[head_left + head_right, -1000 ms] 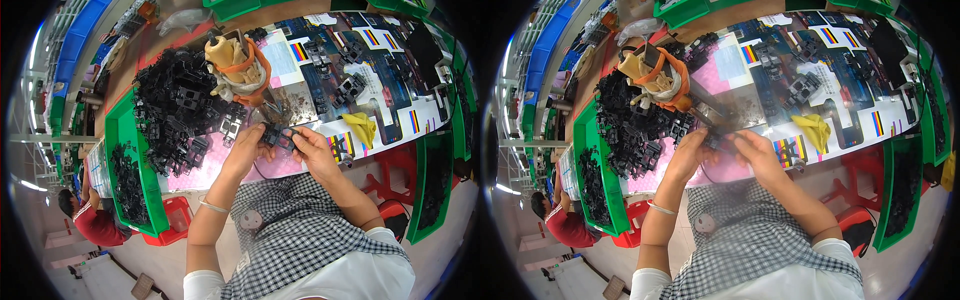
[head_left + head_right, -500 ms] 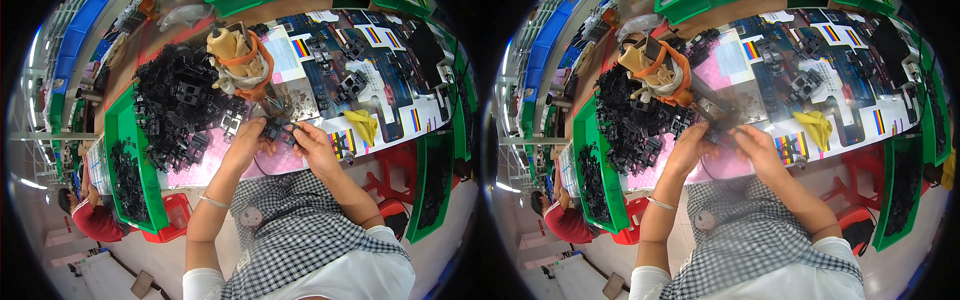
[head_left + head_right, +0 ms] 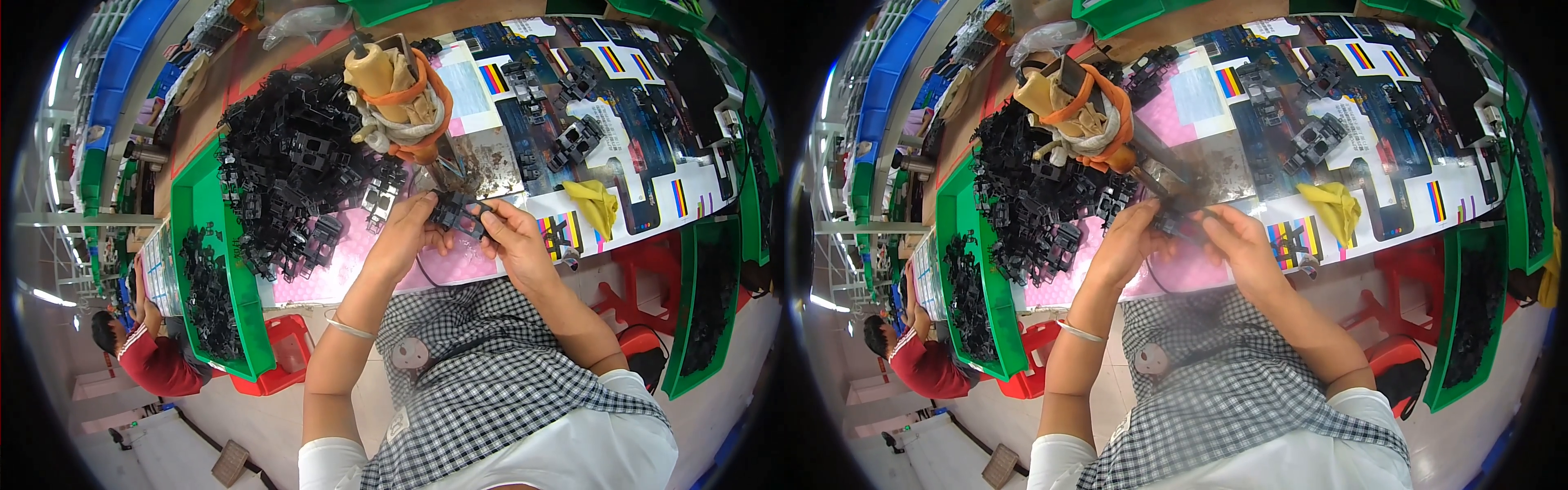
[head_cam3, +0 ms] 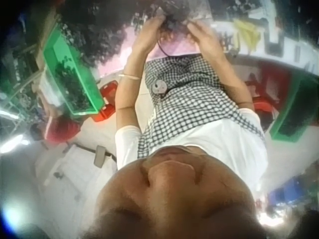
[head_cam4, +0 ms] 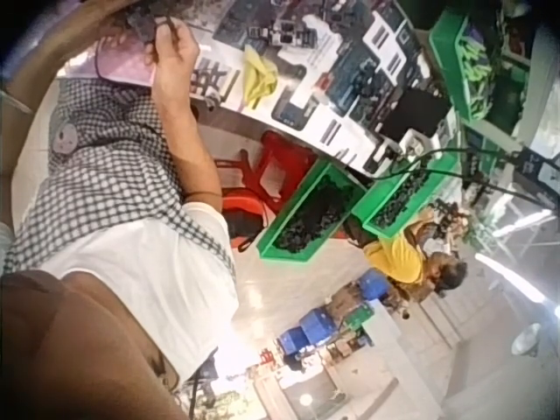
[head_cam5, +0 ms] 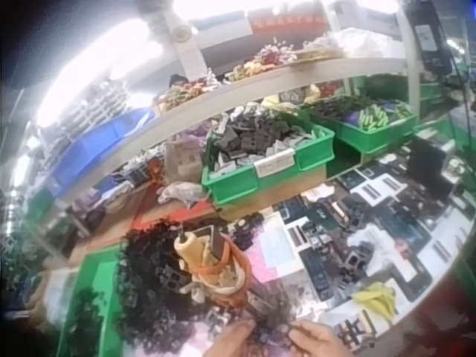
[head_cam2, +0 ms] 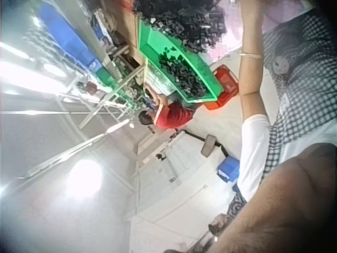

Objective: The person assembles small black plastic components by hand at a factory workbench.

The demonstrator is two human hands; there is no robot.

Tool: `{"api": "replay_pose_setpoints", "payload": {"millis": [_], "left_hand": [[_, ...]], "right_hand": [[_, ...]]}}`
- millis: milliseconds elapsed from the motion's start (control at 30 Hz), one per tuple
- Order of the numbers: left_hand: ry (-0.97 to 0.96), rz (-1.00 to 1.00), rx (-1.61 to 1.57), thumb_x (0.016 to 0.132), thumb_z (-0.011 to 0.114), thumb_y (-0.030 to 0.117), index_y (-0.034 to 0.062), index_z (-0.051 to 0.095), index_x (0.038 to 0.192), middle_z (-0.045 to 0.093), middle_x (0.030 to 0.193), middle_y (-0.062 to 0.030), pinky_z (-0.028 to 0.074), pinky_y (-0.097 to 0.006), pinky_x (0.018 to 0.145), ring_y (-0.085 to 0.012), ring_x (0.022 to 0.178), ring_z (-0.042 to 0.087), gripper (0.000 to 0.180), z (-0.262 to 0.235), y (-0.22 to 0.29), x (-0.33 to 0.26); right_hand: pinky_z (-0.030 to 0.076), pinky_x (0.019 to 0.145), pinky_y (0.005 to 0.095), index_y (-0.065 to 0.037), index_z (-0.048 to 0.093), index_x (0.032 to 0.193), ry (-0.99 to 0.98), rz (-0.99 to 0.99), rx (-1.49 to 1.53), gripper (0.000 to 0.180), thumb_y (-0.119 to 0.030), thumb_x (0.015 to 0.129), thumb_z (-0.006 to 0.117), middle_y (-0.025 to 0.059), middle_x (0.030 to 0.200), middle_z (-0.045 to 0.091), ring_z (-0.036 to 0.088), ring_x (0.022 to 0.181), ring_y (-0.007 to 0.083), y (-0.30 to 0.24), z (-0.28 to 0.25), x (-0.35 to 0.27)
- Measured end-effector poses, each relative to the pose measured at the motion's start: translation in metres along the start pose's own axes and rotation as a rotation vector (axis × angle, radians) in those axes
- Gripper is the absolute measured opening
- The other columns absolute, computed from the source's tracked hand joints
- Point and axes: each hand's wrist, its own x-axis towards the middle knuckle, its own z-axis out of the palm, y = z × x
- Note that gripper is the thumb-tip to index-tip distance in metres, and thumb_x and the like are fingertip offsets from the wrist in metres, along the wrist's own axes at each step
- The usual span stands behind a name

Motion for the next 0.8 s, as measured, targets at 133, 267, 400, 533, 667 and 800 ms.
{"api": "replay_pose_setpoints", "payload": {"millis": [133,267,400,533,667,800], "left_hand": [[0.029,0.011,0.029,0.097,0.033,0.024,-0.0038,0.05,0.098,0.062,0.082,-0.0142,0.046,-0.025,0.052,-0.0156,0.059,0.055,0.032,0.007,0.004,-0.001],[-0.007,-0.004,-0.009,0.096,0.04,0.022,-0.005,0.049,0.107,0.059,0.091,-0.0144,0.049,-0.03,0.054,-0.021,0.065,0.06,0.031,-0.001,-0.001,-0.003],[-0.008,0.013,-0.002,0.096,0.04,0.023,-0.0046,0.048,0.109,0.059,0.092,-0.0137,0.049,-0.03,0.055,-0.0207,0.064,0.06,0.031,0.003,-0.001,-0.009],[0.03,0.025,0.016,0.098,0.037,0.025,-0.0032,0.049,0.102,0.059,0.083,-0.0126,0.047,-0.026,0.056,-0.0165,0.064,0.056,0.031,0.008,-0.004,-0.015],[0.012,0.061,0.016,0.098,0.037,0.025,-0.0031,0.048,0.103,0.058,0.084,-0.0118,0.047,-0.025,0.057,-0.0161,0.066,0.057,0.03,0.007,-0.009,-0.02],[0.015,0.087,0.065,0.097,0.038,0.024,-0.0018,0.049,0.114,0.058,0.1,-0.0092,0.05,-0.026,0.065,-0.0166,0.079,0.059,0.033,0.004,-0.013,-0.028]], "right_hand": [[0.037,0.053,0.0173,0.0,0.056,0.108,-0.01,-0.013,-0.022,0.021,-0.014,0.093,0.051,-0.002,0.088,0.057,0.047,0.062,0.003,0.0,-0.001,0.0],[0.037,0.053,0.0171,0.0,0.056,0.107,-0.01,-0.009,-0.016,0.021,-0.015,0.093,0.051,-0.0013,0.086,0.056,0.047,0.062,0.0033,-0.003,0.002,-0.002],[0.038,0.054,0.0168,0.0,0.056,0.106,-0.057,-0.016,-0.036,0.02,-0.015,0.093,0.051,-0.0011,0.082,0.056,0.048,0.061,0.0035,-0.003,-0.002,-0.005],[0.038,0.054,0.0169,0.001,0.056,0.105,-0.06,-0.02,-0.076,0.02,-0.015,0.093,0.051,-0.0012,0.078,0.055,0.047,0.061,0.004,-0.003,-0.001,-0.01],[0.039,0.054,0.0174,0.001,0.057,0.103,-0.084,-0.034,-0.112,0.019,-0.014,0.093,0.05,-0.0004,0.077,0.055,0.047,0.061,0.005,-0.002,-0.002,-0.012],[0.039,0.056,0.0174,0.0,0.057,0.102,-0.104,-0.046,-0.158,0.017,-0.013,0.092,0.051,-0.001,0.079,0.055,0.047,0.061,0.0051,-0.008,0.002,-0.018]]}}
